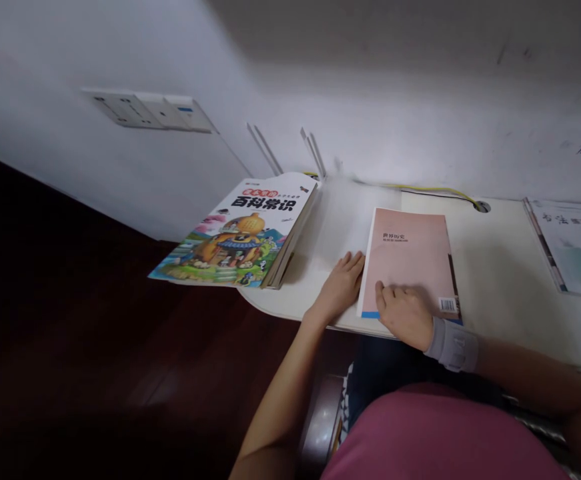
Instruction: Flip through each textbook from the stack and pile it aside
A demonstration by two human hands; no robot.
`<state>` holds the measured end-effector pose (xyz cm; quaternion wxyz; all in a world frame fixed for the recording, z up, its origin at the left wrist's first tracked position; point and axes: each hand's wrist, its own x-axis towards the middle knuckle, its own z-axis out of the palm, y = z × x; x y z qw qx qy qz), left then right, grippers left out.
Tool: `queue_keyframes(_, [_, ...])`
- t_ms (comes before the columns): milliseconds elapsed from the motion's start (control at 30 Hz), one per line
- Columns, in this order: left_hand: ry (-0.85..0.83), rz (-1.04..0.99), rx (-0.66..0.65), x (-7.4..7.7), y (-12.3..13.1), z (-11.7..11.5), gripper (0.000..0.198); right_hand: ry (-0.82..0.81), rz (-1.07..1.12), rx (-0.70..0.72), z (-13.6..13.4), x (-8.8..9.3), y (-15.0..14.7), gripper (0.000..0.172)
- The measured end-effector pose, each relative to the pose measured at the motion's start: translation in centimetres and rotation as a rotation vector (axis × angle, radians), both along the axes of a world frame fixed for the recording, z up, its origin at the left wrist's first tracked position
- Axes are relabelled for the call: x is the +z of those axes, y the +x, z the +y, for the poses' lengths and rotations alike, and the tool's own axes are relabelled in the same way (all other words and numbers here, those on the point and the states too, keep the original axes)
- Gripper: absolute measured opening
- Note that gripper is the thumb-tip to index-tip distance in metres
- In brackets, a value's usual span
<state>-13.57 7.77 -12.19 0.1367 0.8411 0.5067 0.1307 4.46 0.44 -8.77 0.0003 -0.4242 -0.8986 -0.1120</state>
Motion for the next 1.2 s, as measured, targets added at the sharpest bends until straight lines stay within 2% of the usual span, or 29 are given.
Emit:
queue_keyframes(167, [-0.010, -0.132, -0.089, -0.1, -1.2, 0.1, 0.047, 0.042, -0.004, 0.003, 0.4, 0.1, -0.8, 0.043])
queue_keyframes(333, [-0.018, -0.225, -0.082, 0.2, -1.4, 0.0, 0.045, -0.053, -0.005, 0.001, 0.9, -0.7, -2.0, 0.040])
queue_keyframes(400, [-0.022, -0.245, -0.069, 0.3, -1.4, 0.0, 0.044, -0.118, 0.000, -0.005, 1.3, -0.6, -2.0, 0.050])
queue_keyframes(500, [-0.006, -0.272, -0.018, 0.2, -1.4, -0.1, 0.041, -0.183, 0.059, 0.037, 1.7, 0.5, -1.1, 0.066])
queue_keyframes(600, [0.078, -0.292, 0.080, -0.1, -1.3, -0.7, 0.041, -0.172, 0.119, 0.057, 1.7, 1.9, 1.0, 0.061])
queue_keyframes(667, [0.159, -0.282, 0.123, -0.4, -1.0, -1.5, 0.040, -0.145, 0.146, 0.033, 1.1, 2.2, 2.5, 0.061])
queue_keyframes(767, [0.231, -0.263, 0.118, -0.9, -0.3, -2.8, 0.039, -0.108, 0.173, 0.010, -0.1, 1.0, 4.2, 0.060])
queue_keyframes(867, [0.244, -0.297, 0.141, -1.1, 0.1, -3.7, 0.038, -0.088, 0.212, 0.005, -0.9, -0.8, 5.1, 0.051])
queue_keyframes(967, [0.263, -0.370, 0.202, -0.6, 0.2, -4.2, 0.038, -0.048, 0.284, 0.020, -1.1, -1.6, 5.3, 0.037])
queue_keyframes(1067, [0.269, -0.427, 0.273, 0.5, 0.0, -4.5, 0.037, -0.058, 0.406, 0.036, -1.1, -1.5, 5.5, 0.020])
queue_keyframes(1133, [0.284, -0.466, 0.331, 1.2, 0.1, -4.7, 0.037, -0.093, 0.535, 0.005, -1.2, -1.4, 5.8, 0.021])
queue_keyframes(1200, [0.307, -0.515, 0.365, 1.8, 0.8, -5.1, 0.040, -0.109, 0.713, -0.086, -1.5, -1.4, 6.3, 0.021])
